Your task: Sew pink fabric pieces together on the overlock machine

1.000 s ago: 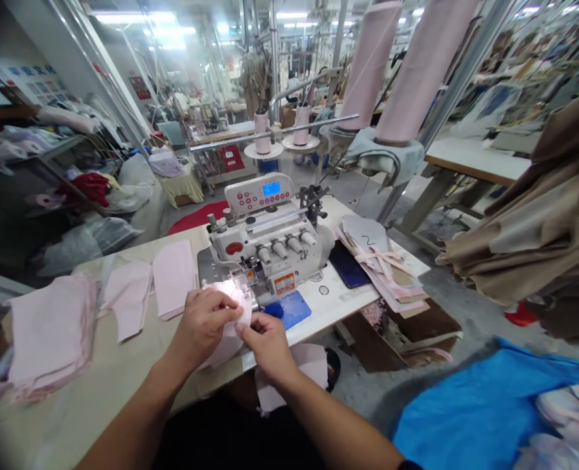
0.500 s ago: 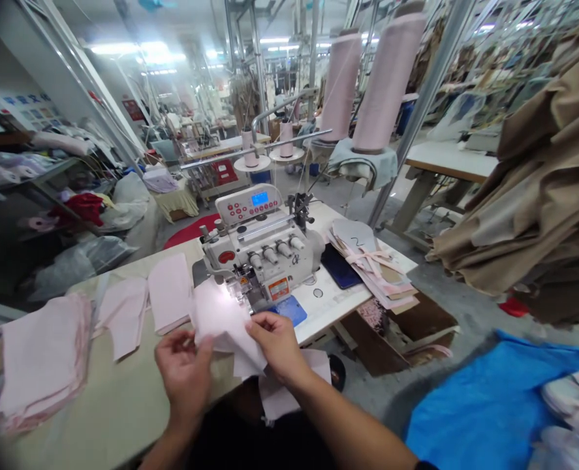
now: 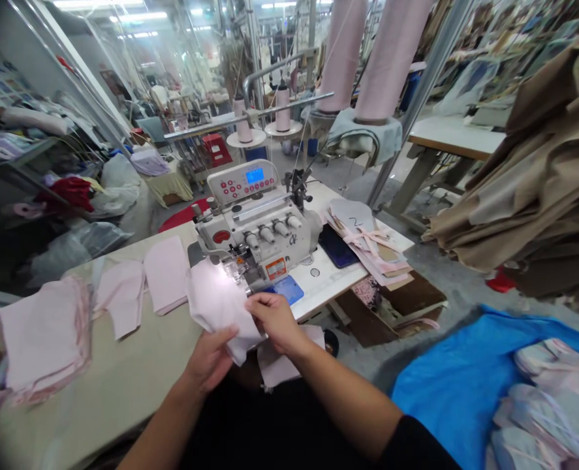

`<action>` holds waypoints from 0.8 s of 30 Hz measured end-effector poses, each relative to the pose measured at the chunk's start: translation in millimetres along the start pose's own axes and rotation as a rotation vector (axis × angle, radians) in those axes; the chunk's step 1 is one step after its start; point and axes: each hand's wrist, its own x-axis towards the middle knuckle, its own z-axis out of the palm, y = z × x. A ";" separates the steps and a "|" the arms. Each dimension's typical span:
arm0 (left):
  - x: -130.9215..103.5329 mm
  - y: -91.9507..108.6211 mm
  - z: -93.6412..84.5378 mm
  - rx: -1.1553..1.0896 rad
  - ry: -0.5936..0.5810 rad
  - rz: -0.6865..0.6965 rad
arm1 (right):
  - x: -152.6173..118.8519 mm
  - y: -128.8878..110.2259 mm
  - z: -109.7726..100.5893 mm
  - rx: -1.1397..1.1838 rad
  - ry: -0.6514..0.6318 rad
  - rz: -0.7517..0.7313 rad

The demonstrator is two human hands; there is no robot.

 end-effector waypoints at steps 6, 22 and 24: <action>3.1 -2.7 -4.2 0.080 0.043 -0.031 | -5.4 2.1 -5.8 -0.069 -0.060 -0.030; -24.9 -7.1 -5.1 0.133 0.130 -0.103 | -33.9 21.2 -11.4 -0.178 -0.016 -0.025; -23.6 -8.1 -4.6 0.139 0.158 -0.095 | -33.0 21.5 -8.2 -0.186 0.010 -0.030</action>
